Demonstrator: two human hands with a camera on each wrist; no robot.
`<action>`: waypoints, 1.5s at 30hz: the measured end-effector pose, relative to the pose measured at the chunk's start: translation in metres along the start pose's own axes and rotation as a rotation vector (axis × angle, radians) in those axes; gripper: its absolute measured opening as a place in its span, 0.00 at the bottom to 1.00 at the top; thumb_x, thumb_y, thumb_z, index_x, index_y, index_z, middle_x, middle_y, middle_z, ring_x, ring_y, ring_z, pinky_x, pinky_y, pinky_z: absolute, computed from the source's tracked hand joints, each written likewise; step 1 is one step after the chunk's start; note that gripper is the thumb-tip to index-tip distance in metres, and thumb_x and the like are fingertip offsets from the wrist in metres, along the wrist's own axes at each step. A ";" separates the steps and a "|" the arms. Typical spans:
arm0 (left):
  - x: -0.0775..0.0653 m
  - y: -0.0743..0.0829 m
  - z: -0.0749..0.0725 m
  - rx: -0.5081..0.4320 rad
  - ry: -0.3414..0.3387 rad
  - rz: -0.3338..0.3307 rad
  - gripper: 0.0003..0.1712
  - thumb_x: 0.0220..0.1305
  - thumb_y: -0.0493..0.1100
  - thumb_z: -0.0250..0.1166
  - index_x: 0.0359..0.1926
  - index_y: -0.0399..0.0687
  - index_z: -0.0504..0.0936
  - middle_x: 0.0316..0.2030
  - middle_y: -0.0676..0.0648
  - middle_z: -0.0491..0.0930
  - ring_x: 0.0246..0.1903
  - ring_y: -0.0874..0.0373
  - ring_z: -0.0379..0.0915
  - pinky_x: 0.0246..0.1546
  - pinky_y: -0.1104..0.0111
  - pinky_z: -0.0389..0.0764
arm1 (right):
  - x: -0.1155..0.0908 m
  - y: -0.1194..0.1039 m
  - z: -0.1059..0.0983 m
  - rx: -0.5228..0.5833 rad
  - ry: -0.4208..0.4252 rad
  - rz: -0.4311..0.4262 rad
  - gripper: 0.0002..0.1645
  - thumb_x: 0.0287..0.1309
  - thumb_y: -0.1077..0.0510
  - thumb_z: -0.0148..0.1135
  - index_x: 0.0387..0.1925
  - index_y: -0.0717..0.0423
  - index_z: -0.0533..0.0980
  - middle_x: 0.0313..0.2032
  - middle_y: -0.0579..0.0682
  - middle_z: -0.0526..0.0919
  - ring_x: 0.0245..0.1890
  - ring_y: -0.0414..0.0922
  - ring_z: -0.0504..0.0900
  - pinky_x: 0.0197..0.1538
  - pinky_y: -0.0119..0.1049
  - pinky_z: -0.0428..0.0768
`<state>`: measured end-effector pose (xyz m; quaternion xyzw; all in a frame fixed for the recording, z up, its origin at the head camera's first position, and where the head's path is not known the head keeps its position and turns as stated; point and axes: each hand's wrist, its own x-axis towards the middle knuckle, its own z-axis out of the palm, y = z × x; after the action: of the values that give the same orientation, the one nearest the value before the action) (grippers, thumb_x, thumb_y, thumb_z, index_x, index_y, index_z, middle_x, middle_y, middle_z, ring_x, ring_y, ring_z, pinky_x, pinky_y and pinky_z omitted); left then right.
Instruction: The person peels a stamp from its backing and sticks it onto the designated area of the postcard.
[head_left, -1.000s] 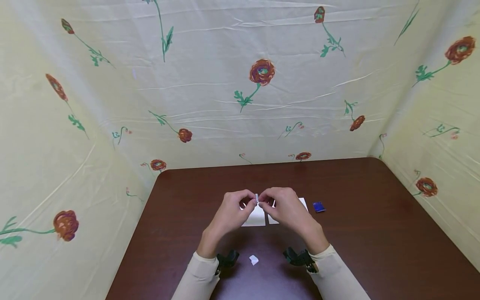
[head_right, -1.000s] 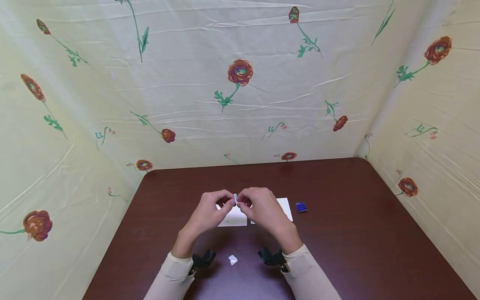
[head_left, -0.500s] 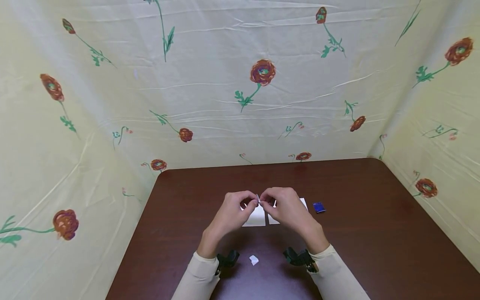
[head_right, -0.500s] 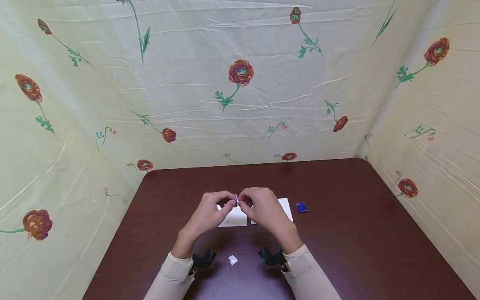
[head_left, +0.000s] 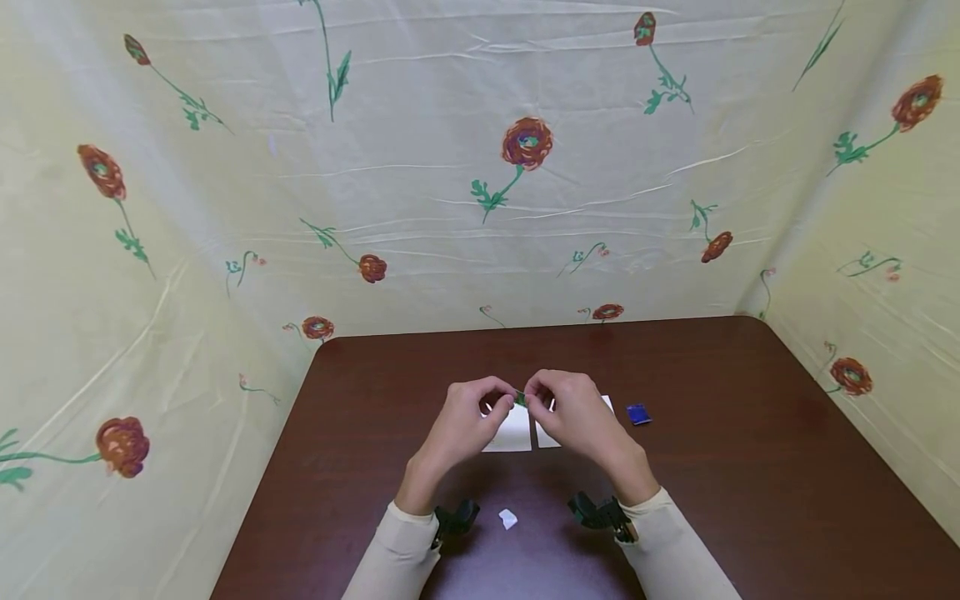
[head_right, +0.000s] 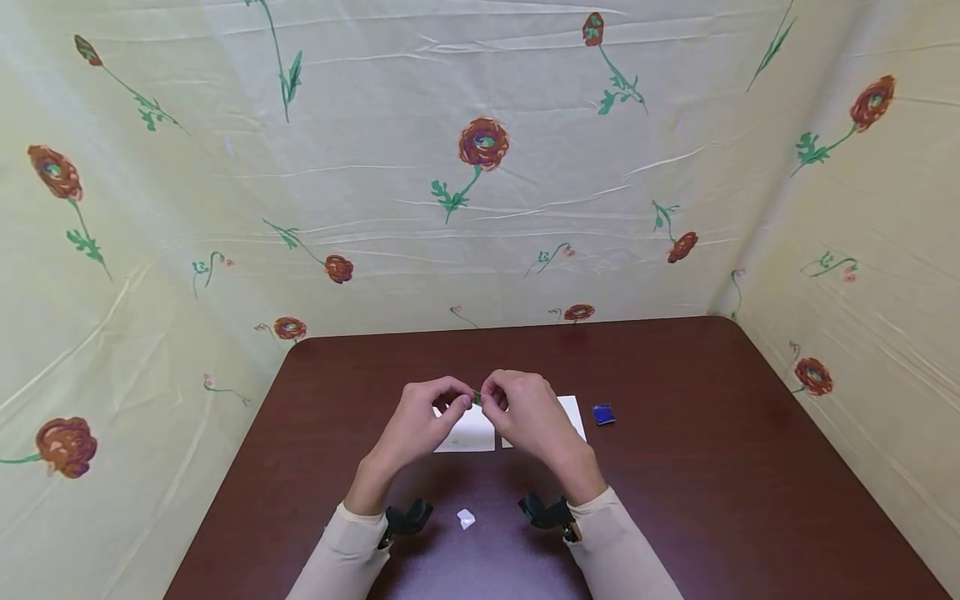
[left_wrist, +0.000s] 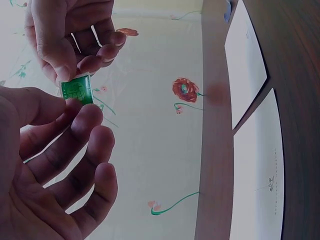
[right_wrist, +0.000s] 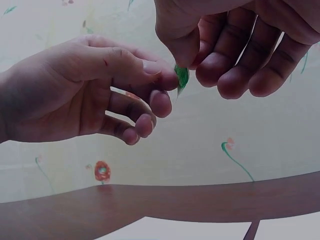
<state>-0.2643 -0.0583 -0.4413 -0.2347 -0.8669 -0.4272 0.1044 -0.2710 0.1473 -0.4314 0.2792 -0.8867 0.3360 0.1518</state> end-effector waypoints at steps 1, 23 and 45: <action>0.000 0.000 0.000 0.000 0.006 -0.007 0.06 0.68 0.40 0.63 0.40 0.51 0.87 0.33 0.57 0.85 0.30 0.59 0.78 0.32 0.69 0.81 | 0.000 0.000 0.000 -0.003 0.006 -0.002 0.02 0.59 0.58 0.68 0.31 0.47 0.81 0.26 0.37 0.80 0.26 0.39 0.79 0.30 0.26 0.77; -0.003 0.000 0.005 0.037 0.057 -0.084 0.03 0.67 0.43 0.67 0.36 0.56 0.86 0.30 0.60 0.83 0.29 0.66 0.75 0.31 0.71 0.80 | -0.004 0.005 0.003 0.034 -0.026 0.053 0.03 0.63 0.55 0.65 0.32 0.45 0.80 0.26 0.35 0.79 0.25 0.33 0.75 0.30 0.28 0.76; 0.009 -0.011 0.016 0.167 0.036 -0.193 0.06 0.68 0.47 0.66 0.34 0.53 0.86 0.25 0.58 0.81 0.26 0.63 0.74 0.27 0.70 0.77 | 0.010 0.020 0.021 -0.015 -0.067 0.157 0.06 0.63 0.54 0.62 0.30 0.47 0.80 0.20 0.38 0.76 0.20 0.37 0.72 0.26 0.32 0.73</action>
<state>-0.2773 -0.0484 -0.4551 -0.1332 -0.9159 -0.3659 0.0973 -0.2926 0.1415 -0.4526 0.2186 -0.9129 0.3307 0.0974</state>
